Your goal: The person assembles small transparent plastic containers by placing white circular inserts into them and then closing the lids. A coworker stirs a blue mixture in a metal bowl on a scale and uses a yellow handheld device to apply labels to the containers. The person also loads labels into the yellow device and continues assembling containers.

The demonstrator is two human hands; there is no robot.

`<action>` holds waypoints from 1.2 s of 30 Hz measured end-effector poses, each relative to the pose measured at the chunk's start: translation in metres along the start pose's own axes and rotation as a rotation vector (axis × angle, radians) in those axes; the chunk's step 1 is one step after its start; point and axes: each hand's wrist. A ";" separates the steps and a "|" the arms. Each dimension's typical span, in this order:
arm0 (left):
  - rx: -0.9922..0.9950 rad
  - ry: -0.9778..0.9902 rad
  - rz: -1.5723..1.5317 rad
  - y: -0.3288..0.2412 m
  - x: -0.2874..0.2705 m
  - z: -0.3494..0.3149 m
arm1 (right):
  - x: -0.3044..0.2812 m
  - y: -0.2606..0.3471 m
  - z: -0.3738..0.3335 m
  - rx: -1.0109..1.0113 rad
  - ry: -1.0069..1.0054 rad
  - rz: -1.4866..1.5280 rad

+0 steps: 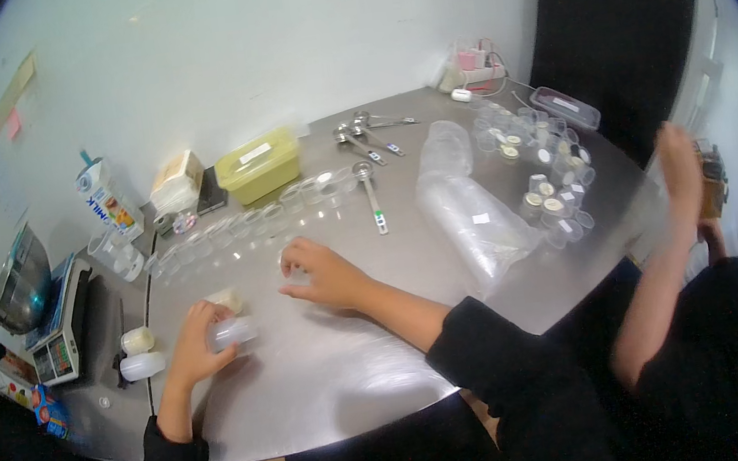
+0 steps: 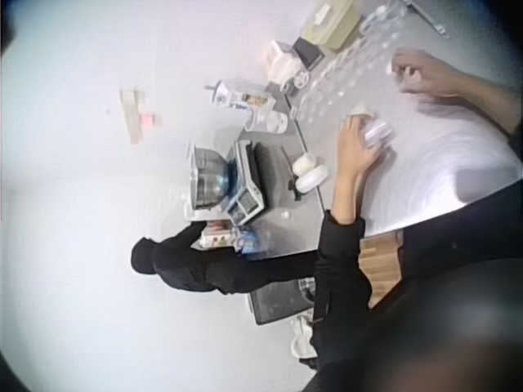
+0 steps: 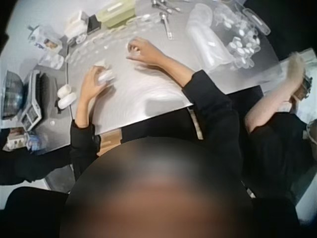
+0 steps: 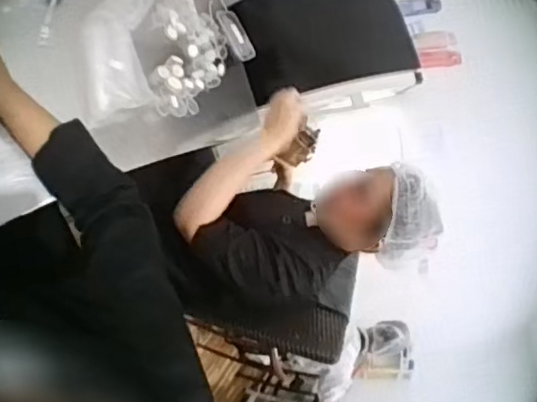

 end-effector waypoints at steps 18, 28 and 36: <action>0.052 -0.043 0.015 -0.008 0.005 0.000 | -0.127 -0.015 -0.091 1.312 -0.201 -0.617; 0.051 -0.002 -0.025 -0.008 0.001 -0.003 | -0.161 -0.019 -0.132 0.690 -0.453 0.528; 0.096 0.029 -0.020 -0.005 0.000 -0.002 | -0.173 -0.040 -0.122 0.815 -0.469 -0.173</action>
Point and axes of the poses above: each hand's wrist, its own z-axis towards the middle knuckle, its own x-axis out of the palm, y = z × x, and after that the axes turned 14 degrees about y, right-handed
